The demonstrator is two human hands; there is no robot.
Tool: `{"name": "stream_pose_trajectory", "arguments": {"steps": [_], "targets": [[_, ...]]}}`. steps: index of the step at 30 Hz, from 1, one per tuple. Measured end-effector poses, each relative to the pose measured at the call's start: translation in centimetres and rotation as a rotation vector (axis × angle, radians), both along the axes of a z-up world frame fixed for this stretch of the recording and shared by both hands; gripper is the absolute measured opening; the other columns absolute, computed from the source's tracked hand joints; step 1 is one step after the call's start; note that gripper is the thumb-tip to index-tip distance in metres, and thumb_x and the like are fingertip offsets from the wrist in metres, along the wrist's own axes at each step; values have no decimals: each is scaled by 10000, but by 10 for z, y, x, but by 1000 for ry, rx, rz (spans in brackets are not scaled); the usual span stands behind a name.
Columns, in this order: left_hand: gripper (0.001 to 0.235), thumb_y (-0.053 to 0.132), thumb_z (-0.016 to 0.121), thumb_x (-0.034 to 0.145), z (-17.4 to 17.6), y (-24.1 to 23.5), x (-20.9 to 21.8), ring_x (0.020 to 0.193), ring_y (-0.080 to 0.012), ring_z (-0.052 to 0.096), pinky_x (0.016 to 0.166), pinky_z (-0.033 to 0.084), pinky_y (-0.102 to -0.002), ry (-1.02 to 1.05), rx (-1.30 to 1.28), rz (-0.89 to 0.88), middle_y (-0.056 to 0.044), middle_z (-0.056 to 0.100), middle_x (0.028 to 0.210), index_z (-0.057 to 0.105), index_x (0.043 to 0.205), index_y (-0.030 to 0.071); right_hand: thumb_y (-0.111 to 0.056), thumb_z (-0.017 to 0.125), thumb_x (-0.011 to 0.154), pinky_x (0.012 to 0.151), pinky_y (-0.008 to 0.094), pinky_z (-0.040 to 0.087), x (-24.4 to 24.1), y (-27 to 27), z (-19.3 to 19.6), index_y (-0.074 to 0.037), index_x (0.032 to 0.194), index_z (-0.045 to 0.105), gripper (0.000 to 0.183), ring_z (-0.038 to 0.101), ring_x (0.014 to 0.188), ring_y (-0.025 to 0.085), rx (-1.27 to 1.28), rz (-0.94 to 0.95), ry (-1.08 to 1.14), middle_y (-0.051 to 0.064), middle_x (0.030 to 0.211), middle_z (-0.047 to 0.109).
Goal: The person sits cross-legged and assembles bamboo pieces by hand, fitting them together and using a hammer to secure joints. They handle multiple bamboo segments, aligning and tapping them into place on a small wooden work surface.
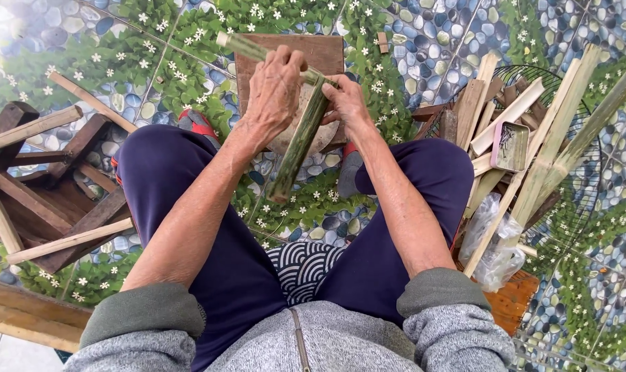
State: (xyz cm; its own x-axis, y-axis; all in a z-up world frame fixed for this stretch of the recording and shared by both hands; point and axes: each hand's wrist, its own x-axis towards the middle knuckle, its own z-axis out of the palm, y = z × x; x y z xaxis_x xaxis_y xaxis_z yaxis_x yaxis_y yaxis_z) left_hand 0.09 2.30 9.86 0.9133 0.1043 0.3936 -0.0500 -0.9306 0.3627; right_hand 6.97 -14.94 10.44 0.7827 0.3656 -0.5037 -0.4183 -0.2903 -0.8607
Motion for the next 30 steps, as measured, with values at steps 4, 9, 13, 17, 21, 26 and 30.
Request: {"name": "stream_pose_trajectory", "arguments": {"steps": [4, 9, 13, 17, 21, 26, 30], "targets": [[160, 56, 587, 949, 2, 6, -1, 839, -237, 453, 702, 407, -382, 113, -37, -11, -78, 471, 992, 495, 1048, 142, -126, 591, 993, 466, 408, 660, 4, 4, -5, -78, 1105, 630, 128, 750, 748, 283, -82, 128, 37, 132, 929, 702], [174, 83, 581, 877, -33, -3, 3, 884, -326, 466, 744, 398, -455, 189, -83, -11, -110, 490, 1033, 525, 1036, 125, -184, 582, 1038, 452, 425, 649, 27, 11, -11, -85, 1169, 617, 167, 773, 796, 296, -154, 345, 12, 163, 954, 726], [268, 53, 593, 793, -67, -4, 5, 870, -346, 528, 753, 409, -456, 198, -1, 29, -102, 541, 1014, 537, 1037, 146, -196, 598, 1019, 445, 375, 633, 41, 24, -26, -115, 1159, 642, 168, 745, 776, 269, -251, 486, -83, 138, 1017, 694], [425, 76, 694, 650, -68, -4, -1, 906, -302, 458, 750, 380, -406, 119, 187, 192, -90, 500, 1016, 541, 1040, 149, -313, 596, 987, 716, 414, 399, 58, 30, -67, -169, 1168, 659, 240, 588, 897, 256, -362, 654, -426, 96, 1055, 673], [494, -8, 753, 619, -75, -4, 0, 938, -278, 488, 709, 453, -363, 80, 266, 259, -82, 525, 1031, 544, 1043, 133, -278, 610, 957, 737, 421, 444, 56, 37, -64, -223, 1137, 663, 196, 613, 903, 230, -423, 554, -471, 71, 1159, 693], [500, -26, 773, 610, -94, -2, 3, 971, -281, 478, 721, 475, -370, 112, 218, 237, -92, 538, 1019, 558, 1033, 131, -130, 823, 921, 545, 277, 531, 33, 33, -77, -214, 1195, 405, 507, 579, 732, 189, -475, 302, -774, 83, 991, 508], [456, -20, 750, 660, -95, -1, 3, 996, -291, 468, 744, 472, -381, 134, 197, 239, -94, 529, 1027, 556, 1039, 144, -165, 874, 876, 553, 276, 523, 19, 19, -83, -158, 1011, 436, 459, 533, 727, 166, -495, 247, -942, 50, 944, 491]]}}
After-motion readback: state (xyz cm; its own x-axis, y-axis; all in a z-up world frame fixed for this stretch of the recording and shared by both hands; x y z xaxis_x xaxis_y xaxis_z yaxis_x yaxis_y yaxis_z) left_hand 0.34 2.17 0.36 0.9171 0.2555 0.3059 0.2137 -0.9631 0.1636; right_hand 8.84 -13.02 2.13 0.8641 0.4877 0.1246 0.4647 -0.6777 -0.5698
